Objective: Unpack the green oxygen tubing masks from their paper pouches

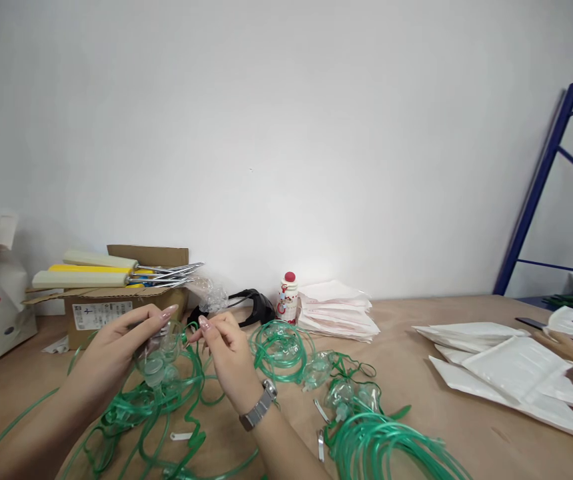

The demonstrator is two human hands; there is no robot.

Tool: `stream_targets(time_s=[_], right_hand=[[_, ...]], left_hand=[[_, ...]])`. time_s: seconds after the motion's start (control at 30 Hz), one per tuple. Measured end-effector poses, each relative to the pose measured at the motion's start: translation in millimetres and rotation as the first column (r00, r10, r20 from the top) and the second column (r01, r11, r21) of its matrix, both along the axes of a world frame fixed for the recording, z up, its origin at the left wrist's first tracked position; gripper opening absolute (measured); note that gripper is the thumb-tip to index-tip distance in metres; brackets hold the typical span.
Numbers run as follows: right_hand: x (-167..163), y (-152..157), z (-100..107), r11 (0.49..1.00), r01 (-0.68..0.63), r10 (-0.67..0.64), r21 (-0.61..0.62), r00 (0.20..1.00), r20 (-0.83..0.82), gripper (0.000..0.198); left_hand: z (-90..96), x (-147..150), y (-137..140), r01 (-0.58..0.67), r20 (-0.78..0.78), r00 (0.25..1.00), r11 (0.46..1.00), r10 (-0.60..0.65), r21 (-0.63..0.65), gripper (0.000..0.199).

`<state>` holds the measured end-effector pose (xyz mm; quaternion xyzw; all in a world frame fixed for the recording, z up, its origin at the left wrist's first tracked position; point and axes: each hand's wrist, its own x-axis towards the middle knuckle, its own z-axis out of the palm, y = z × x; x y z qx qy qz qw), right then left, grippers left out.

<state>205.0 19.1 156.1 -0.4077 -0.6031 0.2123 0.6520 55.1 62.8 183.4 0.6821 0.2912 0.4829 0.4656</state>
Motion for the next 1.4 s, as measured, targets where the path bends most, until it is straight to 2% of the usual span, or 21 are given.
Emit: stream_targets(time_s=[0.07,0.13,0.33,0.5,0.6,0.83,1.2,1.4], right_hand=[[0,3,-3,0.999,-0.038,0.035,-0.030,0.995,-0.098,0.028],[-1,6,-5,0.996,-0.086,0.078,-0.037,0.979,-0.188,0.028],[-4,5,-5,0.984,-0.151,0.140,-0.098,0.984,-0.108,0.030],[-11,8,-10,0.971,-0.205,0.157,-0.125,0.935,-0.319,0.031],[-14,11,-15,0.967,-0.227,0.157,-0.121,0.893,-0.421,0.028],[-14,12,-19,0.966,-0.200,0.113,-0.163,0.896,-0.429,0.029],[-7,18,-25,0.985,-0.046,-0.023,-0.164,0.918,-0.395,0.023],[-2,22,-29,0.981,0.000,-0.086,-0.192,0.894,-0.439,0.034]], left_hand=[[0.7,1,-1,0.010,-0.001,1.000,1.000,-0.010,0.008,0.043],[1.6,3,-3,0.021,-0.007,1.000,1.000,-0.021,0.007,0.042],[2.4,7,-9,0.073,0.020,0.997,0.997,-0.073,0.017,0.041],[2.5,12,-14,0.004,0.000,1.000,0.999,-0.004,0.054,0.039],[-0.2,17,-18,0.007,-0.056,0.998,0.994,-0.001,0.106,0.038],[-10.7,28,-22,0.078,-0.213,0.977,0.958,-0.018,0.277,0.031],[-14.7,35,-27,0.046,-0.192,0.981,0.958,0.010,0.284,0.032],[-17.1,37,-28,0.053,-0.167,0.986,0.965,-0.010,0.258,0.031]])
